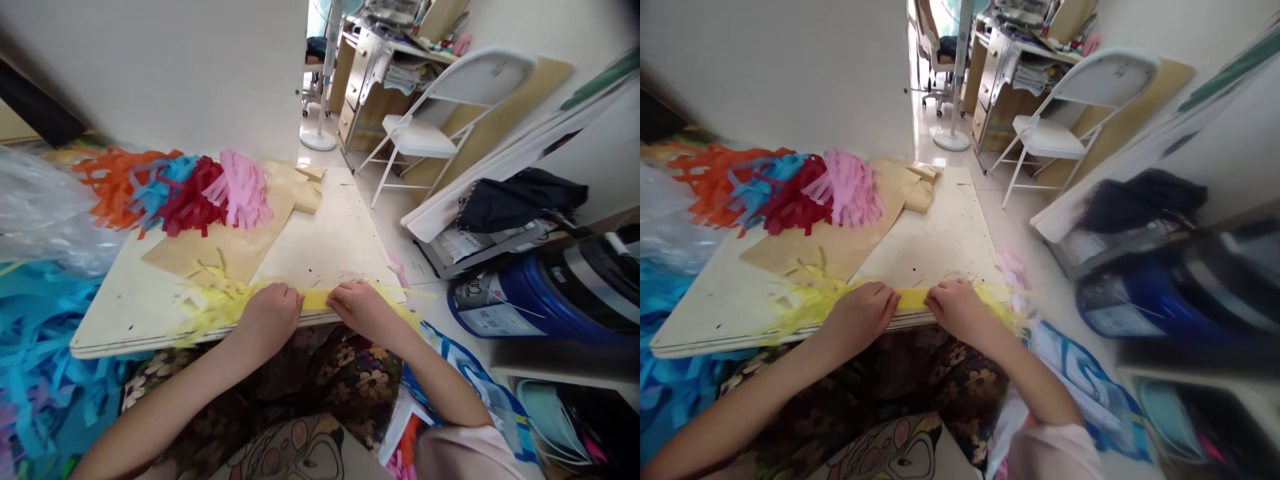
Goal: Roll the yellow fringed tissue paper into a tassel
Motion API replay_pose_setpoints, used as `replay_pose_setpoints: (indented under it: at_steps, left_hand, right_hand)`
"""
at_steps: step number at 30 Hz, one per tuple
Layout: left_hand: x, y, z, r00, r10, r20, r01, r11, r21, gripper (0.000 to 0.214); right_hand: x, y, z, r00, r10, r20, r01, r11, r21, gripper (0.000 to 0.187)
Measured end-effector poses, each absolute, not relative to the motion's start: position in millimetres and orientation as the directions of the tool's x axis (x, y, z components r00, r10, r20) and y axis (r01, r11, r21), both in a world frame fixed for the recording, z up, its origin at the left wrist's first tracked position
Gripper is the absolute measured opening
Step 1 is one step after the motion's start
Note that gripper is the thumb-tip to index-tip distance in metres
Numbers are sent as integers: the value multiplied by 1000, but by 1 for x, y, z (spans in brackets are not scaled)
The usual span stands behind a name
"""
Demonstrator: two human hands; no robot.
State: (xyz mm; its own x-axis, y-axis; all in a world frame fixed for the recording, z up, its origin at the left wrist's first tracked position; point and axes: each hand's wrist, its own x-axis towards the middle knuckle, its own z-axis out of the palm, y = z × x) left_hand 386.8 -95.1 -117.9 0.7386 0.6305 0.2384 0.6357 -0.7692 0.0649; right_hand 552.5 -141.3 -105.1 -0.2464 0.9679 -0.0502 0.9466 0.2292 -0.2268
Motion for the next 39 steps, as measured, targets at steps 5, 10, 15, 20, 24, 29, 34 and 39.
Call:
replay_pose_setpoints:
  at_steps: [5,10,15,20,24,29,34,39]
  left_hand:
    - [392,-95,-117,662,714,229,729,-684,22,30]
    - [396,-97,-116,642,737,211,758,-651,-33,27]
    - [397,-97,-116,628,764,148,776,-628,-58,27]
    - [399,-95,-112,594,804,38,804,-592,-45,32]
    - [400,-95,-109,574,819,-14,817,-574,-50,34]
    - [400,-97,-109,584,811,3,809,-583,-71,34]
    - [399,-96,-112,620,783,50,784,-615,-84,29]
    - [400,-96,-110,636,767,81,771,-629,-99,25]
  right_hand:
    - [569,-142,-101,-163,980,-116,966,135,-219,20]
    - [571,-143,-95,-121,983,-141,987,103,-126,20]
    - [570,-141,-97,-30,985,-168,999,31,9,23]
    - [575,-139,-103,-37,986,-161,998,43,37,25]
    - [574,-138,-102,-55,984,-167,996,66,60,26]
    - [570,-136,-100,-75,978,-197,990,97,104,28]
    - [569,-133,-99,-66,976,-208,983,99,152,29]
    - [564,-130,-95,-52,971,-231,978,96,185,28]
